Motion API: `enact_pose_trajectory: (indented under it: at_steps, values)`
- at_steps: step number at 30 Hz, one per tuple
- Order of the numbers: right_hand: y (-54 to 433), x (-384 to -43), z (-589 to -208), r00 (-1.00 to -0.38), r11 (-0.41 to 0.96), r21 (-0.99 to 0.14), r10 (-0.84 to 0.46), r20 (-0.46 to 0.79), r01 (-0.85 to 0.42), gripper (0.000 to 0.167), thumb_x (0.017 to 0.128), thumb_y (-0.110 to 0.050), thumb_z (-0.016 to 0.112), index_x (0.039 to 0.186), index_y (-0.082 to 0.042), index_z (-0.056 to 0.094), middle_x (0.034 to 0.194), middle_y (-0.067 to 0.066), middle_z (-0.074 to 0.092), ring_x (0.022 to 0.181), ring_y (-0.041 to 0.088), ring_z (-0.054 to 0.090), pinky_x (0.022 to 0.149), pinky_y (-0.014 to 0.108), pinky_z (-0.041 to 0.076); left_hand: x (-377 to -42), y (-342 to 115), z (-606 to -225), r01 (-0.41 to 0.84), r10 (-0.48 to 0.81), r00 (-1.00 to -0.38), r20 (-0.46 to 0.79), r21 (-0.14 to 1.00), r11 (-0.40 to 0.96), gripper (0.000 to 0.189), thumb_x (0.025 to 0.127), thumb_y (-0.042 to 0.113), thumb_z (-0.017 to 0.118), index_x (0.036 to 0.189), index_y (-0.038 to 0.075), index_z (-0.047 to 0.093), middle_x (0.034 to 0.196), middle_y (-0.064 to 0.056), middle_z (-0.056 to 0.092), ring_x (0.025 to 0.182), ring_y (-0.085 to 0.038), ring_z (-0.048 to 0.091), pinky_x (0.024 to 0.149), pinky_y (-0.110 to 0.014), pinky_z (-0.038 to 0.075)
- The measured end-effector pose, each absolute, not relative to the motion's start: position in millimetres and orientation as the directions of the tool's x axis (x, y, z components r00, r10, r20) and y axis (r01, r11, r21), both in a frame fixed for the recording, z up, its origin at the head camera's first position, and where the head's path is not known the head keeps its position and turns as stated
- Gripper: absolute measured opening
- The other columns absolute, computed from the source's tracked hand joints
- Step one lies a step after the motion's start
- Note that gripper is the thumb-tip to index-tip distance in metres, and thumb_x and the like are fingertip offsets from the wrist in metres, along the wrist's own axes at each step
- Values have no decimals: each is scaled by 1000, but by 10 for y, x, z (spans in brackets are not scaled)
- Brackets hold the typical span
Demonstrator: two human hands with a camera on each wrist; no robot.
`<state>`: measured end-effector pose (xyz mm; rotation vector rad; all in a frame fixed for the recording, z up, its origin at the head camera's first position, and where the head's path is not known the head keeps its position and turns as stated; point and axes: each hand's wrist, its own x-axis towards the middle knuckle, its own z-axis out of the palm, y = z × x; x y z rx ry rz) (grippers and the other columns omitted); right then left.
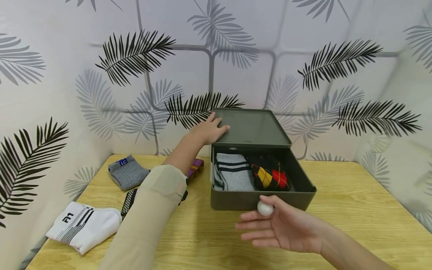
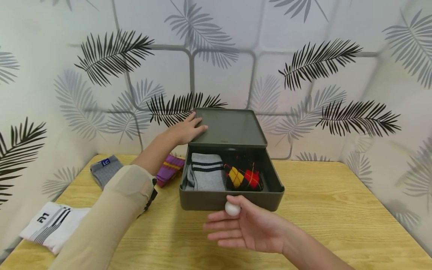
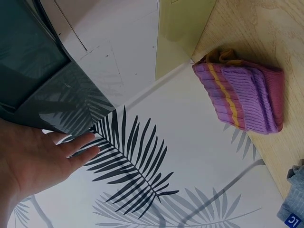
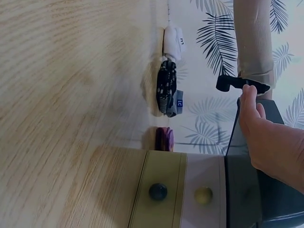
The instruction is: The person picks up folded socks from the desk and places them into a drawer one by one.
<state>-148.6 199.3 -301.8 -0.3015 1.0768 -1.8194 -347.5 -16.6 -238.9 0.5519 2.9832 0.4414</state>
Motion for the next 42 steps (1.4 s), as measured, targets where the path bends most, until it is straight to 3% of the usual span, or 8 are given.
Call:
enact_pose_trajectory:
  at_steps: [7,15,30,36,42]
  values:
    - [1989,-1596,-3020,-522,-152,-785,-818,-242,601,58,100,-41,19,128,-1,51,133,16,46,125,32,38,103,38,29,-3479,-161,-2390,336,359,-933,-26,296,894,62,97,54,21,149,21,15,153,-3,-3,135,-33,15,105,-50,18]
    - [1977,-1745,-3022,-552,-164,-798,-799,-236,579,62,100,-42,21,137,5,37,133,16,46,126,33,35,103,39,28,-3497,-165,-2386,327,353,-935,-43,291,899,63,96,56,20,149,22,13,153,-2,-4,135,-33,13,105,-51,18]
    - [1936,-2046,-3022,-595,-192,-799,-768,-239,570,59,99,-45,27,127,-1,52,131,16,48,125,30,38,103,37,28,-3487,-166,-2386,324,349,-936,-33,301,897,62,96,55,22,149,22,15,153,-2,-2,135,-32,14,105,-50,18]
    - [1912,-2168,-3016,-639,-186,-818,-724,-261,545,65,98,-46,30,140,5,31,130,15,48,122,29,43,102,38,30,-3465,-166,-2383,319,344,-938,-30,305,897,62,96,55,22,149,22,15,153,-2,-2,135,-31,14,105,-49,18]
    - [1908,-2307,-2999,-665,-172,-838,-697,-268,518,64,98,-46,30,139,4,32,134,16,45,122,30,42,101,38,32,-3452,-156,-2384,312,336,-941,-28,304,900,62,96,54,22,149,22,16,153,-2,-2,135,-30,14,105,-49,17]
